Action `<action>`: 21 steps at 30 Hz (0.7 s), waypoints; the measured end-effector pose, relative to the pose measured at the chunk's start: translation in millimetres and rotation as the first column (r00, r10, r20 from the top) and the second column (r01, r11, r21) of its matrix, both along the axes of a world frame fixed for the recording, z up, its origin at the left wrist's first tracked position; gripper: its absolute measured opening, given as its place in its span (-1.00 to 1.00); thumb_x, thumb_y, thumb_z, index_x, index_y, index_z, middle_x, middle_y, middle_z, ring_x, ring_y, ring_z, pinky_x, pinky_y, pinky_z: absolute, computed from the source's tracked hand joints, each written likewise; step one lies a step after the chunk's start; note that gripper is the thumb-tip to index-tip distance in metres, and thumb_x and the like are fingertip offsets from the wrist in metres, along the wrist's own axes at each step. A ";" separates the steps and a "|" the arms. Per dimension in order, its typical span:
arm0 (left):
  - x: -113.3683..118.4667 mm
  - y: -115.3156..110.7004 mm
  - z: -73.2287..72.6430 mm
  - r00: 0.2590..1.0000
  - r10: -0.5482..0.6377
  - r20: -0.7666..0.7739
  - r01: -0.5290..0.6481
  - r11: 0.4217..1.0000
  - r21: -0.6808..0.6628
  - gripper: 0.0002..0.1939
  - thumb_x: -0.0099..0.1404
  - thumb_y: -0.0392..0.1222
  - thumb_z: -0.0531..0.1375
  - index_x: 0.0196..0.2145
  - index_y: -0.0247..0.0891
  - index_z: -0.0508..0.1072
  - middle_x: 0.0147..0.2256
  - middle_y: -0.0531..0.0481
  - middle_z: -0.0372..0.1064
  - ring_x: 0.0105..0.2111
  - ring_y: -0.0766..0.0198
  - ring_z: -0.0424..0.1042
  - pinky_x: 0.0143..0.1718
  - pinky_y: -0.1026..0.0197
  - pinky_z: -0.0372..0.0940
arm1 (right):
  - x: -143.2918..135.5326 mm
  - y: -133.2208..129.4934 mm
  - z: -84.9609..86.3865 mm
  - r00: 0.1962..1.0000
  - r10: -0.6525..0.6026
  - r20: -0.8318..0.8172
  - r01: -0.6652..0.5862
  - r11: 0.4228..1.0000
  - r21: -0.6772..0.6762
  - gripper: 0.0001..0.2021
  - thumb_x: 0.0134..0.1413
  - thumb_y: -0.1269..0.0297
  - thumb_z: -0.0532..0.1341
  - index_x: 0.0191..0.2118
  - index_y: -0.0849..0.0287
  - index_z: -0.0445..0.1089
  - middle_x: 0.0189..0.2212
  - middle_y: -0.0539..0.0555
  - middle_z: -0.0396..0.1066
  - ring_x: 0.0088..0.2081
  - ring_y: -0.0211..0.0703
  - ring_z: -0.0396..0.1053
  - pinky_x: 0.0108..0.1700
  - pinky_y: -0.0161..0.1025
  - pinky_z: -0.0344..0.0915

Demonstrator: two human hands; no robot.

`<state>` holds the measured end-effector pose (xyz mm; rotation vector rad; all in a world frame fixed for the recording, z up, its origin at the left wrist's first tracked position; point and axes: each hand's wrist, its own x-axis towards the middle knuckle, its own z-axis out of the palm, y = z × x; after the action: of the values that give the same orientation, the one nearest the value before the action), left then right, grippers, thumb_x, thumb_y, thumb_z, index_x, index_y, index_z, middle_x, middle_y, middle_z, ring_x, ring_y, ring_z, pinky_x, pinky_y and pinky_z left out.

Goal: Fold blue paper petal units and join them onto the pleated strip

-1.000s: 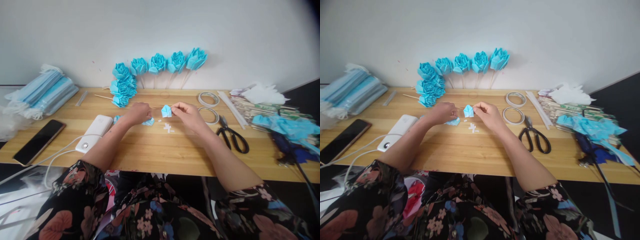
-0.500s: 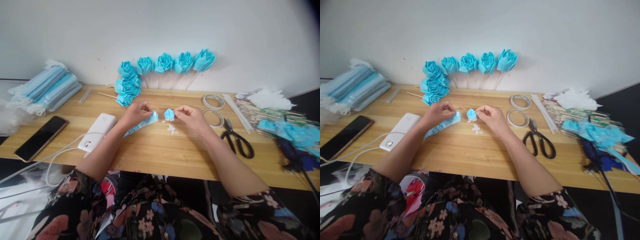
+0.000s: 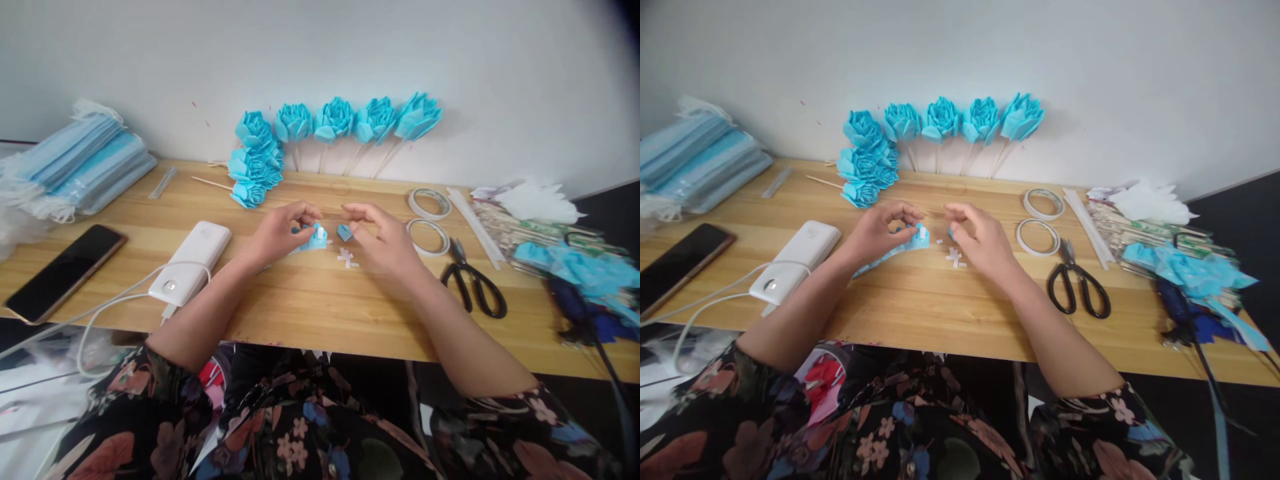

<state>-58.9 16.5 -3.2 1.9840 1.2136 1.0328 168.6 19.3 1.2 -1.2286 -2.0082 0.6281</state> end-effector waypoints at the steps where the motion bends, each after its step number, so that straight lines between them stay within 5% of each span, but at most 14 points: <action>1: 0.9 -1.2 1.3 1.000 -0.005 0.004 0.005 1.000 0.003 -0.81 0.19 -0.31 0.22 -0.20 -0.31 0.51 -0.28 -0.03 0.56 -0.29 0.30 0.51 -0.26 0.29 0.34 | -4.0 -2.6 1.3 0.995 0.041 -0.090 -0.051 0.993 -0.104 -0.64 0.17 0.28 0.17 0.08 0.12 0.41 -0.05 0.14 0.56 -0.03 0.01 0.49 -0.06 -0.04 0.41; 6: 4.6 -6.3 5.9 0.999 -0.030 0.031 0.030 1.000 0.004 -0.83 0.19 -0.32 0.20 -0.22 -0.31 0.50 -0.25 -0.05 0.57 -0.27 0.29 0.52 -0.25 0.29 0.35 | -19.4 -5.9 2.6 0.938 0.121 -0.324 -0.238 0.905 -0.352 -0.59 0.08 0.27 0.24 0.08 0.12 0.37 -0.16 0.10 0.54 -0.25 -0.16 0.48 -0.34 -0.24 0.40; 15: 2.0 -5.3 9.9 0.995 -0.032 0.093 0.038 0.997 -0.063 -0.74 0.28 -0.18 0.19 -0.12 -0.30 0.54 -0.14 -0.11 0.59 -0.20 0.23 0.53 -0.15 0.22 0.36 | -29.3 -2.5 10.0 0.969 0.113 -0.220 -0.175 0.942 -0.286 -0.51 0.03 0.33 0.25 0.13 0.08 0.32 -0.38 -0.03 0.45 -0.38 -0.22 0.37 -0.38 -0.26 0.31; 21: 1.3 -6.2 9.5 1.000 -0.018 0.005 0.019 0.996 -0.086 -0.84 0.25 -0.21 0.18 -0.37 -0.29 0.56 -0.32 -0.03 0.59 -0.30 0.25 0.50 -0.22 0.23 0.32 | -36.0 -5.4 4.0 0.978 0.115 -0.173 -0.147 0.972 -0.185 -0.48 0.04 0.36 0.23 0.17 0.12 0.27 -0.38 -0.03 0.47 -0.33 -0.20 0.41 -0.24 -0.20 0.32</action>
<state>-57.7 10.3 6.4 1.9224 1.2145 0.9596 132.6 13.9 5.2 -1.1226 -1.9377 0.9815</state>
